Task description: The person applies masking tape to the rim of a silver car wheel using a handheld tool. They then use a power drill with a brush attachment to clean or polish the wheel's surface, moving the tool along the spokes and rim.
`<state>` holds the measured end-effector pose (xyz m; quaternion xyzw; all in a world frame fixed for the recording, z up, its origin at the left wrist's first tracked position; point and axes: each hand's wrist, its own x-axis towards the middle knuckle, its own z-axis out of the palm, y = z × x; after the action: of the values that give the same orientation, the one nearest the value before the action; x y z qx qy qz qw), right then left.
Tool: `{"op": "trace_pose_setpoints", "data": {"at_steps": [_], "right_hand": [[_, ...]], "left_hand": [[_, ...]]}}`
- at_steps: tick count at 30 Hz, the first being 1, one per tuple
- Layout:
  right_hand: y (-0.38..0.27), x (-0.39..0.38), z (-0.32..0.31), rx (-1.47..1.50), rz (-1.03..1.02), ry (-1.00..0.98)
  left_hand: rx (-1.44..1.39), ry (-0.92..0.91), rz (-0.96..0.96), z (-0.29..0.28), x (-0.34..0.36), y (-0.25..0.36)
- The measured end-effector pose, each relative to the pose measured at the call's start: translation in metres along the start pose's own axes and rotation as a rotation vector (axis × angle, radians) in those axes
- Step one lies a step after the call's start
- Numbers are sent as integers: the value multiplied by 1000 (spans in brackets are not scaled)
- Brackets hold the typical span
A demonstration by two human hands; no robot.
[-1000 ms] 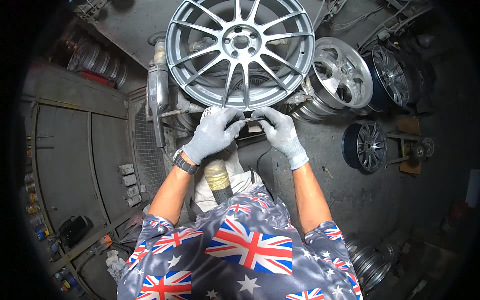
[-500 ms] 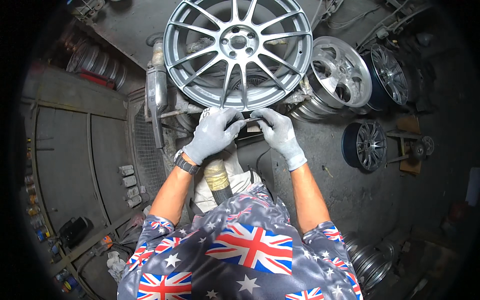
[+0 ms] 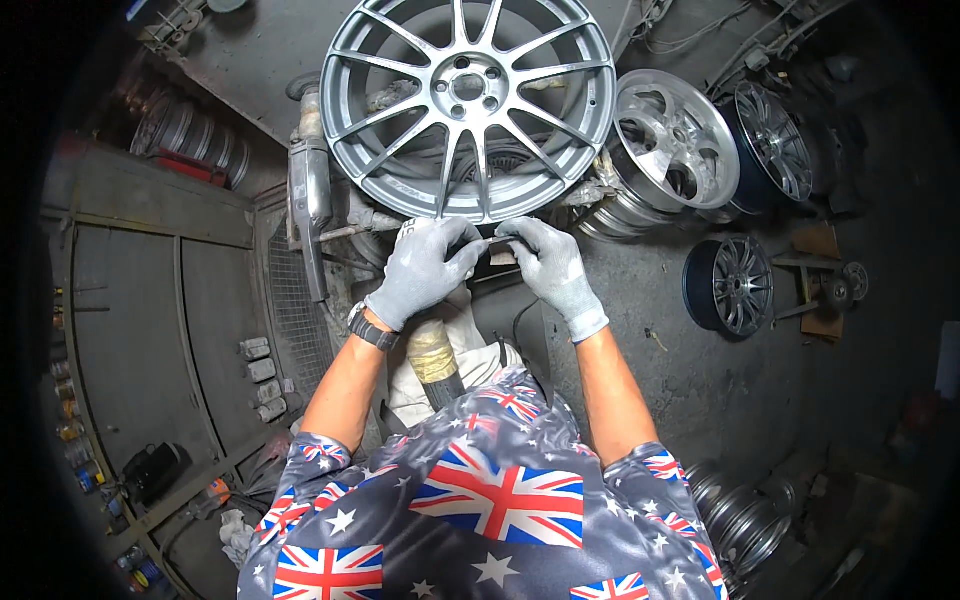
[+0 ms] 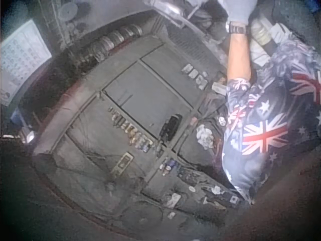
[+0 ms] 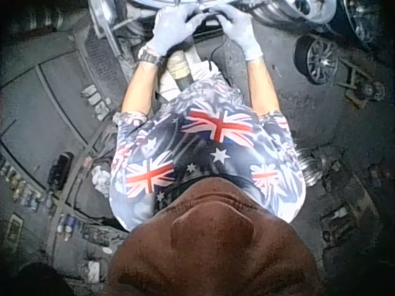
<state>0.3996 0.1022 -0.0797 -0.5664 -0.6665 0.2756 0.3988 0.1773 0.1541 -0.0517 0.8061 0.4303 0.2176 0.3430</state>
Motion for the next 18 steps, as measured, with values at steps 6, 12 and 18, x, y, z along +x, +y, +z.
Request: {"op": "trace_pose_setpoints", "data": {"at_steps": [6,12,18], "right_hand": [[-4,5,-6,22,80,-81],[-3,10,-13,256,289,-202],[-13,10,-18,413,386,-205]], "left_hand": [[12,48,76,4,-1,-4],[77,5,77,5,1,-1],[74,-2,112,4,3,-5]]}}
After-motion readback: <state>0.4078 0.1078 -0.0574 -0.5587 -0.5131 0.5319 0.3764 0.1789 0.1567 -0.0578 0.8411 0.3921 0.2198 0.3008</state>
